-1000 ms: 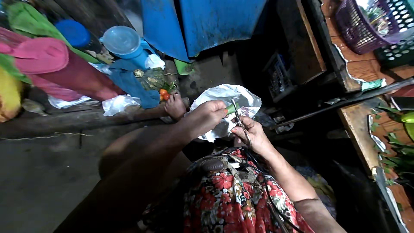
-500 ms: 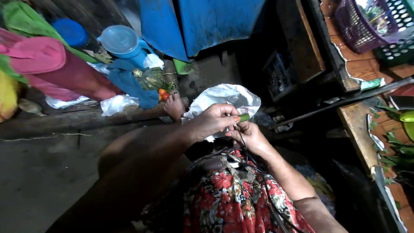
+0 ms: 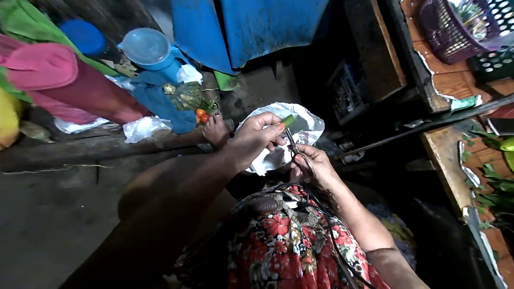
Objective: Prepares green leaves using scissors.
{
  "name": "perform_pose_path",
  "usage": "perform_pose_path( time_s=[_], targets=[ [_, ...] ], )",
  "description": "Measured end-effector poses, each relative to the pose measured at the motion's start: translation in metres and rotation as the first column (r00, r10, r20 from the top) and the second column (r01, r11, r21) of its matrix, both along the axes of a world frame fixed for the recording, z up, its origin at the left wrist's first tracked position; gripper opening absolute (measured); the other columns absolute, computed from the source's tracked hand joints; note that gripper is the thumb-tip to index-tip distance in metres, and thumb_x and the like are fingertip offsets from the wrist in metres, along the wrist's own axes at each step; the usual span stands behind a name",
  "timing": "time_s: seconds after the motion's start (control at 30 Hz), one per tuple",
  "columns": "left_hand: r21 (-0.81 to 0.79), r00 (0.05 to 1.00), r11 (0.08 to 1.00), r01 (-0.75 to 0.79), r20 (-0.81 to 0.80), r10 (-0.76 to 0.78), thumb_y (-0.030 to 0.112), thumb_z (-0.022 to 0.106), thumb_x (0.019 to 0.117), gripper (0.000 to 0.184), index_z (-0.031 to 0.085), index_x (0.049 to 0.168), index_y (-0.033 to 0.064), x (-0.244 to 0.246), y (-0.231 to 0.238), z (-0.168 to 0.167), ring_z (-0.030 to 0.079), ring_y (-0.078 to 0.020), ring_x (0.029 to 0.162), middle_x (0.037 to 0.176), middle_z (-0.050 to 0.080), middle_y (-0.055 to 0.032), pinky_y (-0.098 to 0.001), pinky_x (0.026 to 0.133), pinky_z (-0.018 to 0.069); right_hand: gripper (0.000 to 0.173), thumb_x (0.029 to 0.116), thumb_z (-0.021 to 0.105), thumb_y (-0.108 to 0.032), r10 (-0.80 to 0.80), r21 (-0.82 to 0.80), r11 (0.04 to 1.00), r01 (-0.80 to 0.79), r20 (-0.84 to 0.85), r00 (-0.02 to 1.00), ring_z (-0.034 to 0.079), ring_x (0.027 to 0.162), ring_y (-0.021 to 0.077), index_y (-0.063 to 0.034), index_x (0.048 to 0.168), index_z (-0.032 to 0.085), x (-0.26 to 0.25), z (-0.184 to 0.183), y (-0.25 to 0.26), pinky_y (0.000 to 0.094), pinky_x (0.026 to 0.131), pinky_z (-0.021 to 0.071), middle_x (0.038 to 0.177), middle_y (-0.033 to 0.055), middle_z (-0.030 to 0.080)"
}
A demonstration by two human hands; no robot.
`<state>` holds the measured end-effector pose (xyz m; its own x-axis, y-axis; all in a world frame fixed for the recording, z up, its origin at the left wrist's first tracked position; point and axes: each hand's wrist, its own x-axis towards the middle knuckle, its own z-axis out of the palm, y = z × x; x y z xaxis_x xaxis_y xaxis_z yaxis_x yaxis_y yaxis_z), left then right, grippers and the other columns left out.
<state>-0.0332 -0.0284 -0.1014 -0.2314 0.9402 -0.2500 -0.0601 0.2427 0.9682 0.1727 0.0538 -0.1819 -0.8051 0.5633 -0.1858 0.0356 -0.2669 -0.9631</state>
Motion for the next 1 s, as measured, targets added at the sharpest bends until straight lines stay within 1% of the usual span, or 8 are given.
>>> perform_pose_path(
  time_s=[0.1,0.17,0.27,0.33,0.57,0.7,0.9,1.0],
  targets=[
    [-0.062,0.999,0.997,-0.049,0.005,0.05,0.014,0.048,0.1081,0.016,0.06,0.102,0.0057,-0.002,0.0,0.001,0.066,-0.0085,0.068,0.102,0.072,-0.0072,-0.0204,0.058,0.0528,0.047,0.098,0.068,-0.035,-0.014,0.033,0.999,0.014,-0.006,1.0,0.065,0.068,0.0083,-0.0014,0.13,0.064,0.006,-0.002,0.003,0.0228,0.063,0.0557,0.087,0.0051,0.072],
    [-0.06,0.998,0.996,-0.061,0.002,0.061,0.013,0.047,0.1087,0.017,0.059,0.101,0.0047,-0.002,-0.001,-0.001,0.064,-0.0083,0.061,0.086,0.071,-0.006,-0.0193,0.053,0.0501,0.052,0.0961,0.069,-0.042,-0.008,0.079,0.997,0.007,0.014,1.0,0.065,0.068,0.0078,-0.0029,0.129,0.064,0.008,-0.001,0.003,0.0226,0.061,0.0546,0.087,0.0036,0.073],
    [-0.044,0.999,0.998,-0.044,0.009,0.045,0.012,0.047,0.1086,0.018,0.058,0.097,0.0039,-0.003,-0.001,-0.004,0.057,-0.0095,0.053,0.065,0.058,-0.0028,-0.0196,0.05,0.0487,0.055,0.0947,0.07,-0.046,-0.002,0.123,0.992,-0.001,0.025,1.0,0.064,0.066,0.0075,-0.0037,0.13,0.064,0.009,0.0,0.002,0.0221,0.058,0.0521,0.085,0.0031,0.072],
    [-0.047,1.0,0.999,-0.013,0.011,0.013,0.011,0.047,0.1079,0.017,0.056,0.095,0.0048,-0.001,-0.001,-0.005,0.052,-0.0083,0.051,0.062,0.05,-0.0002,-0.0197,0.05,0.0471,0.052,0.0949,0.071,-0.041,-0.003,0.131,0.991,0.0,0.022,1.0,0.064,0.066,0.0079,-0.0032,0.13,0.064,0.007,0.001,0.002,0.0222,0.059,0.0532,0.084,0.0029,0.071],
    [-0.028,0.993,0.993,0.112,-0.028,-0.113,0.01,0.046,0.1077,0.022,0.056,0.089,0.0053,0.0,-0.003,-0.011,0.043,-0.0063,0.049,0.061,0.043,0.0017,-0.0187,0.049,0.0386,0.036,0.0986,0.068,-0.028,-0.028,0.152,0.988,0.019,0.059,0.998,0.063,0.063,0.0068,-0.0041,0.126,0.067,0.002,0.009,-0.003,0.0219,0.059,0.0544,0.083,0.0025,0.071],
    [-0.039,0.993,0.993,0.114,-0.02,-0.115,0.011,0.045,0.1079,0.022,0.057,0.09,0.0055,-0.002,-0.004,-0.01,0.043,-0.0067,0.05,0.062,0.045,0.0009,-0.0189,0.049,0.0384,0.033,0.0989,0.068,-0.025,-0.051,0.181,0.983,0.033,0.095,0.994,0.064,0.064,0.0082,-0.0069,0.126,0.068,0.001,0.007,-0.004,0.0237,0.06,0.0552,0.084,0.0032,0.072],
    [-0.175,0.994,0.978,0.111,0.031,-0.107,0.008,0.045,0.1073,0.018,0.061,0.101,0.0035,-0.004,-0.002,0.001,0.05,-0.0077,0.055,0.066,0.05,-0.0005,-0.019,0.053,0.044,0.036,0.0965,0.07,-0.027,-0.098,0.241,0.969,0.061,0.142,0.985,0.064,0.063,0.0104,-0.0101,0.128,0.068,0.002,0.004,0.0,0.0283,0.06,0.0565,0.081,0.0022,0.07],
    [-0.196,0.992,0.973,0.123,0.033,-0.119,0.009,0.044,0.1078,0.021,0.061,0.097,0.0038,-0.006,-0.003,0.001,0.05,-0.0067,0.055,0.065,0.051,0.0,-0.0184,0.053,0.0441,0.038,0.095,0.072,-0.029,-0.108,0.245,0.967,0.07,0.148,0.983,0.064,0.063,0.0109,-0.0103,0.127,0.068,0.002,0.003,0.0,0.029,0.06,0.0572,0.08,0.0019,0.069]
  ],
)
